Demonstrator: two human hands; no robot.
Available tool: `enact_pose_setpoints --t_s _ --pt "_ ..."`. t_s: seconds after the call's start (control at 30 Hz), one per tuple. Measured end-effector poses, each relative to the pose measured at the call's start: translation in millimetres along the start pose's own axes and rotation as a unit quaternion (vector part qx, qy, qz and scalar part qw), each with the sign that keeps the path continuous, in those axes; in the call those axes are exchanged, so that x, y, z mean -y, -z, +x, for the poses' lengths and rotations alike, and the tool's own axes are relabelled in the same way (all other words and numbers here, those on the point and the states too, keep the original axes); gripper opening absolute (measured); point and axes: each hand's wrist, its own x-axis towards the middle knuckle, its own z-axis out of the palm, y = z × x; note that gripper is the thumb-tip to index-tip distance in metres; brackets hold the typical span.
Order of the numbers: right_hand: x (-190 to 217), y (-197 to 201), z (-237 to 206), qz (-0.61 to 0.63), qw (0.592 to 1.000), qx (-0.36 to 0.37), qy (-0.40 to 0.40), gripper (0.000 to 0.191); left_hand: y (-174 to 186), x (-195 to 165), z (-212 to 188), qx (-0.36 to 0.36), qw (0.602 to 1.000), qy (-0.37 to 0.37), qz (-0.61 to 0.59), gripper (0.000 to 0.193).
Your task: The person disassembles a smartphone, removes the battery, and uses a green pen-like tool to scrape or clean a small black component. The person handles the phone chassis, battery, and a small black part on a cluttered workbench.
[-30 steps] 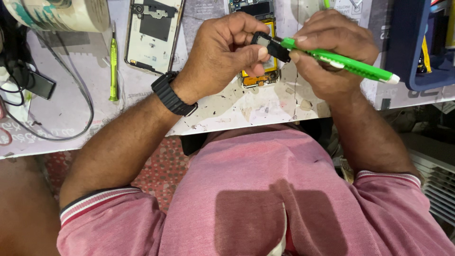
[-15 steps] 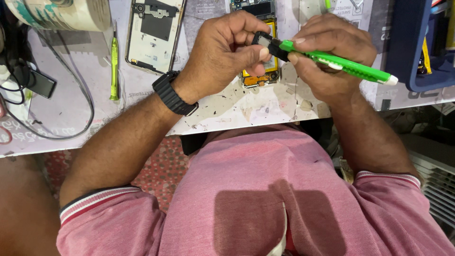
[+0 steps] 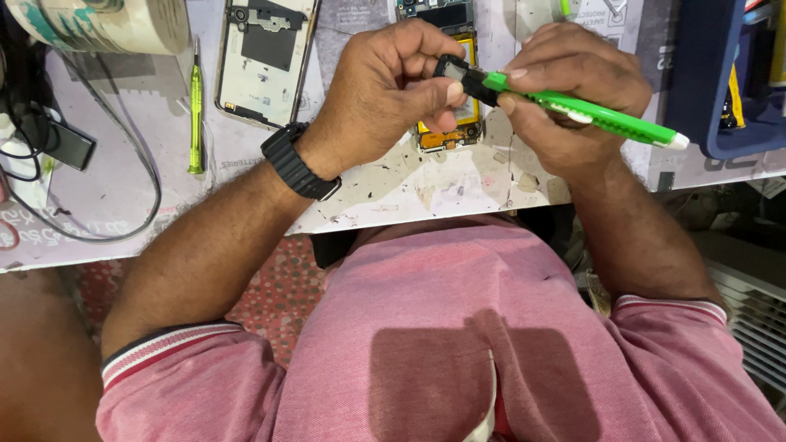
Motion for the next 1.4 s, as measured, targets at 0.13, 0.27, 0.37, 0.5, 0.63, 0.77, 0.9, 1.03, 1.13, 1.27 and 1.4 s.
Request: enact_pose_setpoints --t_s 0.13,0.27,0.37,0.5,0.63,0.77,0.9,1.03,1.13,1.27,1.4 --pt "-0.2 -0.2 0.5 0.002 1.000 0.006 0.003 0.020 -0.8 -0.1 -0.1 0.000 1.000 0.007 -0.003 0.024" --pt "0.7 -1.0 -0.7 0.007 1.000 0.003 -0.012 0.020 -0.3 -0.1 -1.1 -0.004 1.000 0.016 -0.007 0.023" --pt "-0.1 -1.5 -0.7 0.006 1.000 0.005 -0.007 0.020 -1.0 0.3 -0.8 -0.003 1.000 -0.005 0.009 0.024" --pt "-0.3 -1.2 -1.3 0.006 1.000 -0.005 -0.007 0.020 -1.2 -0.4 -0.6 -0.002 1.000 0.004 0.001 0.023" --pt "-0.2 -0.5 -2.7 0.017 1.000 -0.001 -0.010 0.019 -1.5 -1.3 -0.8 -0.001 1.000 0.004 -0.005 0.023" --pt "-2.6 -0.8 -2.4 0.013 1.000 -0.008 -0.005 0.019 -1.3 -1.9 -1.0 -0.001 1.000 0.009 0.001 0.024" --pt "-3.2 -1.3 -1.2 0.015 1.000 -0.005 0.000 0.020 -1.1 -2.6 -1.3 -0.007 1.000 0.015 0.000 0.023" --pt "-2.0 -2.0 0.6 0.013 1.000 0.001 0.015 0.019 -1.6 -2.8 -1.2 0.004 1.000 0.013 -0.017 0.023" --pt "-0.1 -0.7 0.7 0.008 1.000 -0.003 -0.005 0.019 -1.5 -2.1 -1.0 -0.002 1.000 -0.001 0.015 0.023" --pt "0.7 -0.8 -1.3 0.008 1.000 0.003 -0.008 0.020 -1.0 -0.7 -1.7 0.000 1.000 0.004 0.000 0.023" --pt "-0.5 -0.5 -1.5 0.007 1.000 -0.006 -0.012 0.020 -0.8 0.1 -1.4 -0.002 1.000 -0.001 0.018 0.023"
